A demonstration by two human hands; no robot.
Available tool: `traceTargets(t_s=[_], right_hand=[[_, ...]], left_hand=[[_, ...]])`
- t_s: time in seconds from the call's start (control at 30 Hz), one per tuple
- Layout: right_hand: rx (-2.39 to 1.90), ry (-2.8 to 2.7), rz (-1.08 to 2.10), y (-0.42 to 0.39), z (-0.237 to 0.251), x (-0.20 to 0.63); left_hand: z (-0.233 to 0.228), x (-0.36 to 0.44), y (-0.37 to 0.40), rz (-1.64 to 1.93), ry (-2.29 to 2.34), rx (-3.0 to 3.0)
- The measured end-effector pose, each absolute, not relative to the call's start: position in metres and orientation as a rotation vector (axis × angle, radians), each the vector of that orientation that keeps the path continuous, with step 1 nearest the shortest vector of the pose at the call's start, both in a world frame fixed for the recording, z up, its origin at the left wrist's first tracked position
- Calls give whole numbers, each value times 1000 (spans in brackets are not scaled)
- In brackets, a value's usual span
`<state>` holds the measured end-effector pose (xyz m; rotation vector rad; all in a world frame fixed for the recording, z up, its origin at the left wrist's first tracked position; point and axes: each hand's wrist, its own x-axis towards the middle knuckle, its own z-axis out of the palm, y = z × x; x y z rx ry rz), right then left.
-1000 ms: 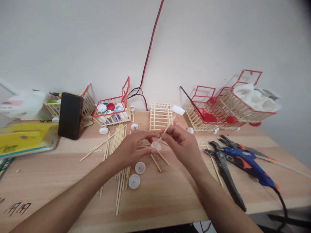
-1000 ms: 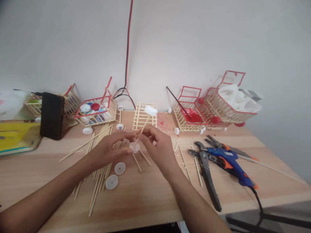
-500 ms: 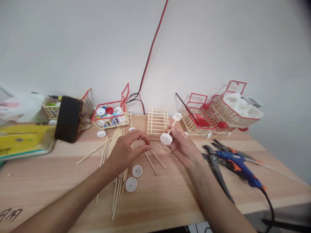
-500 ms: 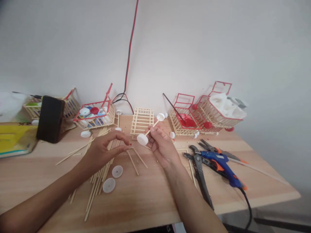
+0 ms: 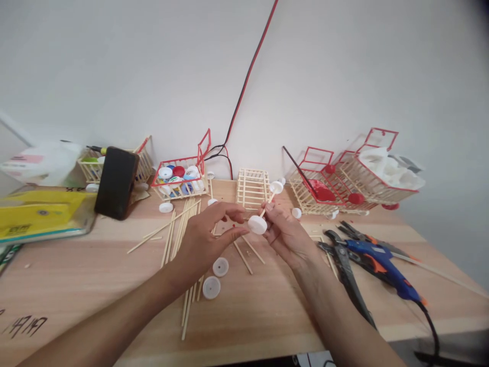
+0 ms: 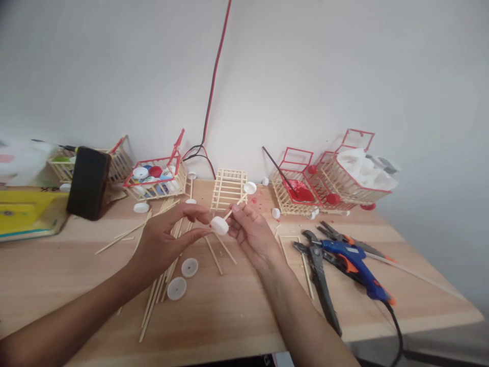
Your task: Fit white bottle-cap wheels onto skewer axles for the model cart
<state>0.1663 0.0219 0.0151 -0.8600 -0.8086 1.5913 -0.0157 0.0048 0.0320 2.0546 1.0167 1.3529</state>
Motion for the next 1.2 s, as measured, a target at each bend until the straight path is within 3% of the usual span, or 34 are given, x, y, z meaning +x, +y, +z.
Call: traceTargets(t_s=[1.2], right_hand=[[-878,-860,1590,18,19,160]], left_hand=[[33,-15,5,1394,865,2226]])
